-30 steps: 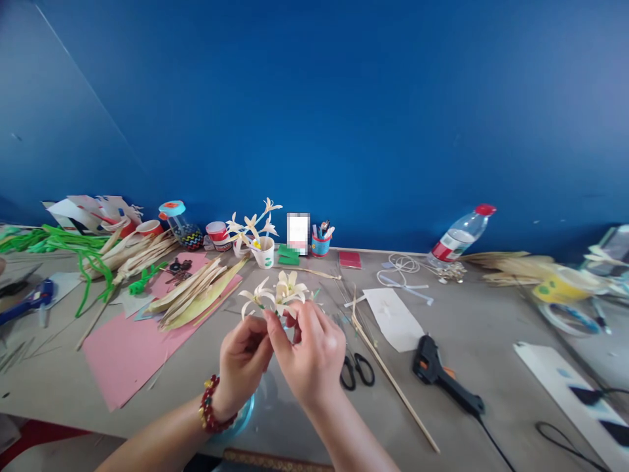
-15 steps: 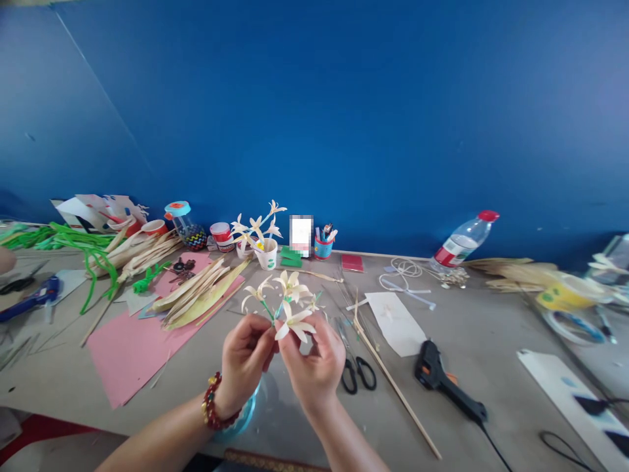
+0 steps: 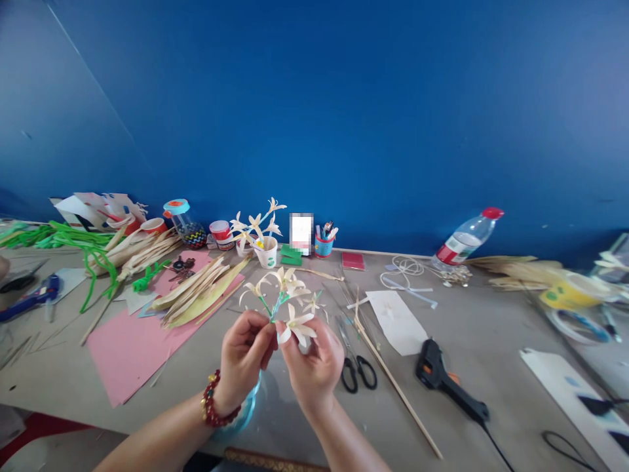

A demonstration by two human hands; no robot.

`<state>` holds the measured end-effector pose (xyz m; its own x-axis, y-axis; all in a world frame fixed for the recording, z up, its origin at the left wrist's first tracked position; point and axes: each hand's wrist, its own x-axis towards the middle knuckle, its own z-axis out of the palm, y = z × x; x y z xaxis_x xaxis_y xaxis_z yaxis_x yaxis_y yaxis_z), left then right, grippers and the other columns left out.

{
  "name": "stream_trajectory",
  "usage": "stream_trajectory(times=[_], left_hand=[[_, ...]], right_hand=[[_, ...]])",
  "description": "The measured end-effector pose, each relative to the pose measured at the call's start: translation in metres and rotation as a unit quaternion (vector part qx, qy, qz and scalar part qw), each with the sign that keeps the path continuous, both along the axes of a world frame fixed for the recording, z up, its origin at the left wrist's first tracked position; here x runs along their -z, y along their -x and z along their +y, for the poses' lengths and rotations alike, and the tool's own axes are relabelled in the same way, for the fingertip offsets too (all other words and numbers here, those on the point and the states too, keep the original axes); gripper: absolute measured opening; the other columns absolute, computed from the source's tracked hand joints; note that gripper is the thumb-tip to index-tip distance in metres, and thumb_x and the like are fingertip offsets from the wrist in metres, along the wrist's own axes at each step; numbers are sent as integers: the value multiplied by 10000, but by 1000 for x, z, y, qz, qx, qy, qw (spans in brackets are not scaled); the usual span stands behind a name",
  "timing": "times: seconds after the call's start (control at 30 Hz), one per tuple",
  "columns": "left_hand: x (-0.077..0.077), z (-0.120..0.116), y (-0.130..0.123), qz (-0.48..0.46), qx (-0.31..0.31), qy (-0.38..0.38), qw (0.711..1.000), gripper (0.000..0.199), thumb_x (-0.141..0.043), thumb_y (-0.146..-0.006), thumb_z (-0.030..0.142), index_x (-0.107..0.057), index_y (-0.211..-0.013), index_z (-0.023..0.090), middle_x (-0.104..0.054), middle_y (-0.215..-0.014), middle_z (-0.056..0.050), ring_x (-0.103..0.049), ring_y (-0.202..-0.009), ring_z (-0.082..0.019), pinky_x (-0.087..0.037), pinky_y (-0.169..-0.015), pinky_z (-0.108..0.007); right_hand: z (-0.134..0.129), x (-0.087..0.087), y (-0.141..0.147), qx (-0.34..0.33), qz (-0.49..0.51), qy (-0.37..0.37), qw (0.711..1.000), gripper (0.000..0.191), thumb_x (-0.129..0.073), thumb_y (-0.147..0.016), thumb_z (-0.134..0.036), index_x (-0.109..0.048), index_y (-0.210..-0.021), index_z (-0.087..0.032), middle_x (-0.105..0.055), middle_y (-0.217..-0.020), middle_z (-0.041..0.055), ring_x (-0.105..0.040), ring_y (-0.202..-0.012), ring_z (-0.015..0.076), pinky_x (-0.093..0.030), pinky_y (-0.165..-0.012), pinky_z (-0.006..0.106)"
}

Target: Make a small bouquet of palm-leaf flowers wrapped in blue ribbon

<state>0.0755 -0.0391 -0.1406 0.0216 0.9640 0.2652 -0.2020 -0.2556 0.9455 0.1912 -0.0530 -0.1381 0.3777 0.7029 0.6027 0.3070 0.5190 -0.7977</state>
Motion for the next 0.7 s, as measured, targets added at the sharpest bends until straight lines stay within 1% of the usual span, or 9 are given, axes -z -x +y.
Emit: stream_trajectory(times=[0.13,0.27,0.33,0.4,0.47,0.57,0.6,0.63,0.7], left_hand=[[2,2,0,-12,10,8,1000,243,-603,-930,318,-520,-750,176,-561,-552,55,-412,-354,-24,-293,-365,-139],[1,1,-1,-37,31,0,999,249,-610,-927,334,-522,-762,170,-583,-562,50,-458,-350,-26,-320,-361,-127],[0,2,-1,-58,50,14,997,249,-618,-924,337,-515,-769,171,-602,-573,46,-486,-352,-30,-341,-361,-123],[1,3,-1,-90,81,48,991,242,-624,-922,337,-511,-785,173,-624,-589,42,-498,-343,-32,-347,-346,-117],[1,5,-1,-130,114,82,982,235,-633,-917,338,-511,-799,175,-636,-594,43,-491,-321,-30,-339,-325,-111],[1,8,-2,-184,152,109,965,242,-664,-895,334,-518,-792,171,-636,-577,49,-480,-294,-28,-332,-304,-103],[0,9,-2,-197,161,114,960,245,-676,-886,329,-520,-785,169,-637,-572,50,-485,-293,-29,-335,-302,-101],[0,9,-3,-207,167,120,957,245,-687,-878,320,-522,-780,167,-638,-569,50,-492,-294,-30,-341,-303,-98],[0,10,-3,-222,172,128,951,237,-701,-868,301,-528,-779,166,-645,-569,50,-507,-300,-31,-351,-308,-92]], right_hand=[[2,-5,-1,-3,-27,-10,1000,120,-718,-809,-145,-624,-785,-216,-607,-636,-36,-537,-529,122,-456,-518,227],[2,-8,-7,-28,-47,-25,998,107,-677,-833,-132,-630,-834,-228,-633,-693,-24,-580,-590,138,-471,-571,237],[2,-8,-12,-41,-56,-29,997,118,-659,-841,-119,-623,-848,-230,-629,-732,-15,-587,-632,148,-479,-612,254],[1,-8,-18,-56,-76,-28,995,140,-624,-860,-101,-625,-905,-234,-636,-803,6,-604,-709,164,-495,-679,280],[0,-8,-23,-70,-110,-26,991,187,-601,-874,-93,-622,-988,-239,-650,-898,32,-621,-827,189,-504,-767,314],[-1,-10,-27,-89,-155,-12,984,257,-609,-877,-111,-599,-1098,-242,-662,-1050,70,-619,-1016,231,-496,-878,359],[-1,-10,-27,-95,-161,-4,982,273,-618,-876,-125,-591,-1123,-240,-662,-1084,78,-618,-1047,240,-496,-894,365],[-1,-11,-26,-100,-162,7,982,283,-627,-876,-140,-586,-1138,-239,-664,-1093,79,-626,-1043,240,-503,-888,360],[-2,-10,-24,-108,-154,28,982,269,-641,-877,-162,-592,-1130,-239,-677,-1046,63,-655,-956,220,-526,-831,325]])
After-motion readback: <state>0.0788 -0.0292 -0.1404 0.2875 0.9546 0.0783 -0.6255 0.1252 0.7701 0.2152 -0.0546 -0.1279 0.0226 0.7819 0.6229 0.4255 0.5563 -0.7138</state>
